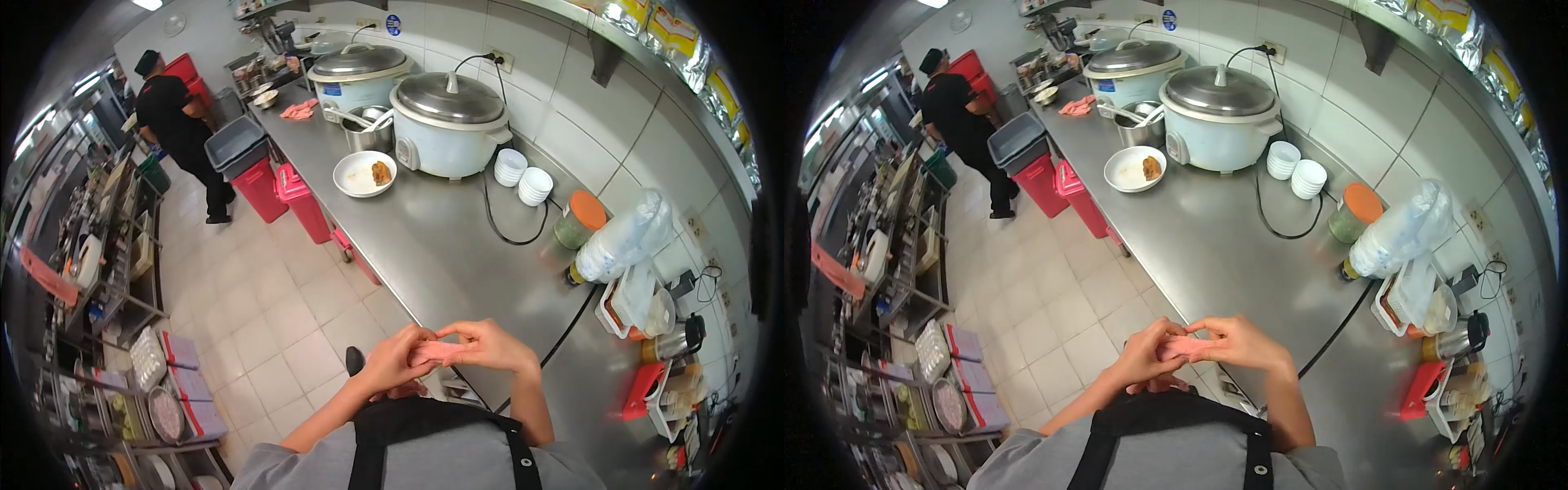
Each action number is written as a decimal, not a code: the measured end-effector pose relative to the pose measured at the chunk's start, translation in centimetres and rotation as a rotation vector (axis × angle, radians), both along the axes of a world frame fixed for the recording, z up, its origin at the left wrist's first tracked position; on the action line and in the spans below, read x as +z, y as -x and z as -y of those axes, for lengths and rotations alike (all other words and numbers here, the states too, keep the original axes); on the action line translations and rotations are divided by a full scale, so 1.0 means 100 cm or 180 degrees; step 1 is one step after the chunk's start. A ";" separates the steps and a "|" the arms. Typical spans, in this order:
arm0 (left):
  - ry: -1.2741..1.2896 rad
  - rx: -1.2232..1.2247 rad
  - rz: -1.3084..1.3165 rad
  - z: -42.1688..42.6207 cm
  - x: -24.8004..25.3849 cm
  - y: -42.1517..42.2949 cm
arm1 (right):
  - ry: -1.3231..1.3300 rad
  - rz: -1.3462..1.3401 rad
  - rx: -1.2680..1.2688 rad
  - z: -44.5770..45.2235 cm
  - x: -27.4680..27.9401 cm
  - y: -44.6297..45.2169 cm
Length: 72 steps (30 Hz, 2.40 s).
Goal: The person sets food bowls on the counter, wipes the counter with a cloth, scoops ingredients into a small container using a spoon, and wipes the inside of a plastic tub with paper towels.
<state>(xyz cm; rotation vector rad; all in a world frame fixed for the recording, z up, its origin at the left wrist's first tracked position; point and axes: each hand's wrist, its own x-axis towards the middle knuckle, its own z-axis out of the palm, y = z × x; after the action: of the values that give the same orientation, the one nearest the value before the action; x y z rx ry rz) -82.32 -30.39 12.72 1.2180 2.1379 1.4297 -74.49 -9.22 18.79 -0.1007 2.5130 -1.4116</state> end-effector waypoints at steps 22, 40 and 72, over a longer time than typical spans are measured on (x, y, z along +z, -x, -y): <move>0.1323 -0.0453 -0.0675 0.111 -0.026 0.329 | -0.0308 -0.0680 -0.1550 0.044 0.017 0.111; 0.0093 -0.0346 -0.0454 -0.030 -0.103 0.273 | 0.0786 -0.1455 -0.2771 0.030 0.022 0.187; 0.0801 -0.2093 -0.1710 -0.090 -0.113 0.304 | 0.1184 -0.0726 -0.4055 0.035 -0.127 0.030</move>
<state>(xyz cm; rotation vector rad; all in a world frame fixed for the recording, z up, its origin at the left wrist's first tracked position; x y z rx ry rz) -112.70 -21.44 1.45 2.0980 1.8262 0.5792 -77.53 -12.77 6.12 1.5860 2.4252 -2.3261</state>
